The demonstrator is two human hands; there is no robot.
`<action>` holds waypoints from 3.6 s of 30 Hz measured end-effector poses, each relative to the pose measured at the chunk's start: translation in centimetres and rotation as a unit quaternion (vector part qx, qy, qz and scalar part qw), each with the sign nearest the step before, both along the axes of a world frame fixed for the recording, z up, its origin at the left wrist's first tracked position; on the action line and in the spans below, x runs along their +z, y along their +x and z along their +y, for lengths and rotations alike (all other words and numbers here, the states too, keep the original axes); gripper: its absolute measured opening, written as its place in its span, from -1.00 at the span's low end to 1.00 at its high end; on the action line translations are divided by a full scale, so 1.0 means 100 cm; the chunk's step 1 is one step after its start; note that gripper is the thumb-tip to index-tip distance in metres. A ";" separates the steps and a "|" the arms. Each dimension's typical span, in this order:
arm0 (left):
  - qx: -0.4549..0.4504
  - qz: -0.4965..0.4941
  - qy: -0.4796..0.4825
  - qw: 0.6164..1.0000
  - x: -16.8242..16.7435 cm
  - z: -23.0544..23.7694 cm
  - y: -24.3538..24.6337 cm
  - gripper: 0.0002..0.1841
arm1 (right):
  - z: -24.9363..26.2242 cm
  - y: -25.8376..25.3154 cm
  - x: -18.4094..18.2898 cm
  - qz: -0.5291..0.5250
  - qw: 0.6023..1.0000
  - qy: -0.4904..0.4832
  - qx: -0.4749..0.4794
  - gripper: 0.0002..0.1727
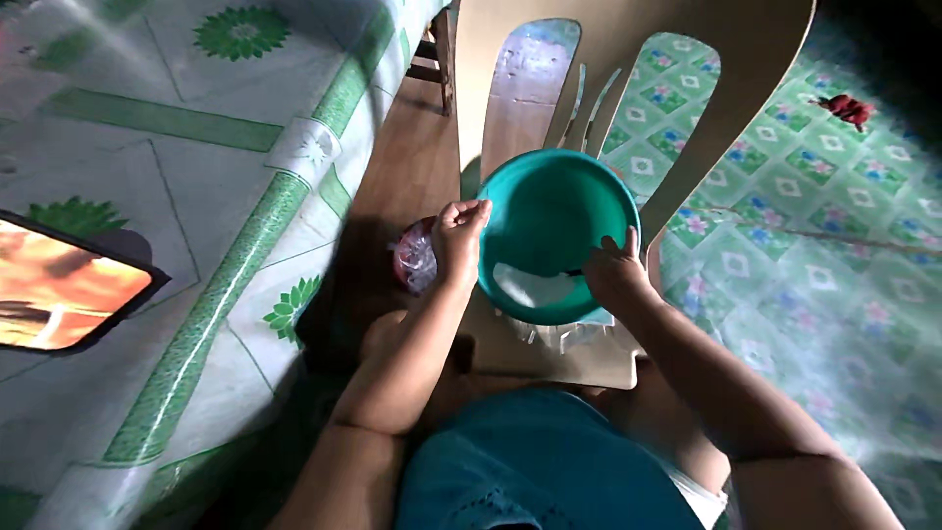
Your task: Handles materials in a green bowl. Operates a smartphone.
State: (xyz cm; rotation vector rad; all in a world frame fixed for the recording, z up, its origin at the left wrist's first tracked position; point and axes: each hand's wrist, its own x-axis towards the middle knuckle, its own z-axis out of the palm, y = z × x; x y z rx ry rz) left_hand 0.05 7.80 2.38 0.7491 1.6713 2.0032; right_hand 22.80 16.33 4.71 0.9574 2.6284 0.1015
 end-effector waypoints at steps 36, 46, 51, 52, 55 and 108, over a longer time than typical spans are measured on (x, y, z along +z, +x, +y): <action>-0.262 0.498 -0.182 0.806 0.039 0.051 -0.013 -0.81 | 0.043 0.007 0.020 0.207 0.968 -0.139 -0.018 -0.88; -0.273 0.515 -0.203 0.787 0.040 0.040 -0.009 -0.77 | 0.040 0.007 0.046 0.162 0.979 -0.122 -0.026 -0.84; -0.272 0.539 -0.203 0.771 0.038 0.040 -0.007 -0.79 | 0.046 0.008 0.043 0.152 0.980 -0.122 -0.031 -0.83; -0.273 0.545 -0.200 0.767 0.038 0.040 -0.006 -0.80 | 0.047 0.008 0.042 0.151 0.981 -0.122 -0.032 -0.83; -0.274 0.566 -0.183 0.755 0.041 0.039 -0.003 -0.83 | 0.047 0.008 0.038 0.156 0.981 -0.114 -0.027 -0.84; -0.207 0.392 -0.137 0.886 0.025 -0.005 0.026 -0.17 | 0.009 -0.018 0.172 0.467 0.873 -0.029 0.140 -0.65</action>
